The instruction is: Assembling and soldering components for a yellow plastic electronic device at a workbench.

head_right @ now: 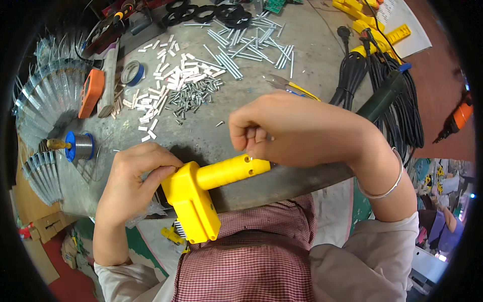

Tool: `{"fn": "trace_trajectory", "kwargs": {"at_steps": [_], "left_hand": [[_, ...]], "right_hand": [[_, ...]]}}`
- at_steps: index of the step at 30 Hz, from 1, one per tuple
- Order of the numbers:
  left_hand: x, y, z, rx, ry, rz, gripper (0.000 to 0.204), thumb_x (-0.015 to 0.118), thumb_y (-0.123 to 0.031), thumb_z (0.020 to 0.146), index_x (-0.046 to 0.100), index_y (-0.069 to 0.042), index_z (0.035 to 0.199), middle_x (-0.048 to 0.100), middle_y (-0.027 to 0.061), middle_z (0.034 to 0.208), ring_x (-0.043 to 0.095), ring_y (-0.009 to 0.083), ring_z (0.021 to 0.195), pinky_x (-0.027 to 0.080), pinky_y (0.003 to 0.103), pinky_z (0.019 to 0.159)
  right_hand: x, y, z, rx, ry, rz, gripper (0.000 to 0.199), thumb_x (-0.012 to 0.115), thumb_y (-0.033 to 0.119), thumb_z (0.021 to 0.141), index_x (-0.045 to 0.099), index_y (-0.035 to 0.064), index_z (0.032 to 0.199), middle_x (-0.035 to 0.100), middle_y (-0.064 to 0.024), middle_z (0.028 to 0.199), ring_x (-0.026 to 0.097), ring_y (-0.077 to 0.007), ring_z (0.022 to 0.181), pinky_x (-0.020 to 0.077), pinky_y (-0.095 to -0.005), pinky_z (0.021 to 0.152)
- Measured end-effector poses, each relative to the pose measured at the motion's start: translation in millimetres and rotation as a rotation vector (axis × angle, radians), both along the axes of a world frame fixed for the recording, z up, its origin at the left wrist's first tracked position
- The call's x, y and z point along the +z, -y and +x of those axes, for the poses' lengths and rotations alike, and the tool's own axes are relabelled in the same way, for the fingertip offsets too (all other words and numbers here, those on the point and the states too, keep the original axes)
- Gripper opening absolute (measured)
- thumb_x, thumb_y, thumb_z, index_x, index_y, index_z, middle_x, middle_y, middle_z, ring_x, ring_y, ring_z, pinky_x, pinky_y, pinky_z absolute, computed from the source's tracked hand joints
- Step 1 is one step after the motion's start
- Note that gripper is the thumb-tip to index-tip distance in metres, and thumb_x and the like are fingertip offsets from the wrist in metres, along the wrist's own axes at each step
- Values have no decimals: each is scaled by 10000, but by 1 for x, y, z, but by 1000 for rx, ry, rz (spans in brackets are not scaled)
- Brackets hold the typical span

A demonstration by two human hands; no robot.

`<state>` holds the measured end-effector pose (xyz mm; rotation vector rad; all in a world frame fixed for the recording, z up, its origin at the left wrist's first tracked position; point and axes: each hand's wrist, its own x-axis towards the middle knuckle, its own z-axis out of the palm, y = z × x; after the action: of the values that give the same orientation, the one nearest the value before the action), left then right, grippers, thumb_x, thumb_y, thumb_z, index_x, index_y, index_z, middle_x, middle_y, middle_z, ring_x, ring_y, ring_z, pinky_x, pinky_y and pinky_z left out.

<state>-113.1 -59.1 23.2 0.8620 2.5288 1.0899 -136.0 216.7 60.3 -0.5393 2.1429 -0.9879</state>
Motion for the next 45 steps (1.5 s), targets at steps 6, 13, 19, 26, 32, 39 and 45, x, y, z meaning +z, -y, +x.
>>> {"fn": "trace_trajectory", "kwargs": {"at_steps": [6,13,19,26,32,39,45], "left_hand": [[-16,-3,-31,152,-302,-129,135,686,20,744,678,1,877,655,139,849,636,322,804,495,368,717],[-35,-18,-46,-123,-638,-321,161,670,-34,707,580,-34,840,551,94,795,582,293,830,491,402,670],[-20,-8,-35,-32,-564,-202,215,667,8,689,583,-15,886,578,103,812,599,303,774,489,378,662],[15,17,46,126,-261,-4,188,740,5,642,673,-18,817,641,84,764,611,235,688,473,347,615],[10,8,95,51,-156,151,211,821,-156,605,701,-75,759,600,31,739,560,197,678,412,310,572],[-13,12,109,84,-84,187,238,829,-126,617,670,-67,785,592,51,759,548,230,677,413,333,597],[-6,11,110,108,-61,185,260,825,-96,626,659,-56,822,617,69,778,570,248,700,434,346,625]], "right_hand": [[-9,0,16,13,-244,9,59,595,-5,772,584,-13,830,603,-151,693,592,-307,641,449,-370,586],[-12,3,35,-42,-427,-90,91,597,-8,778,548,5,853,565,-145,678,583,-345,661,445,-393,587],[-20,8,64,-3,-594,-56,246,657,3,781,529,51,986,539,-113,847,587,-343,734,472,-402,623],[-25,2,42,-53,-544,-80,268,741,14,708,627,34,949,560,-71,810,566,-225,701,461,-310,612],[-73,19,-18,106,-914,35,143,682,112,754,624,30,856,620,-139,816,614,-361,788,492,-437,687],[-35,39,11,-43,-614,-57,69,658,56,754,619,36,808,605,-82,702,604,-238,634,476,-326,576],[-22,49,101,251,-469,-180,149,746,75,746,617,43,816,582,-52,728,603,-186,617,480,-307,542]]}}
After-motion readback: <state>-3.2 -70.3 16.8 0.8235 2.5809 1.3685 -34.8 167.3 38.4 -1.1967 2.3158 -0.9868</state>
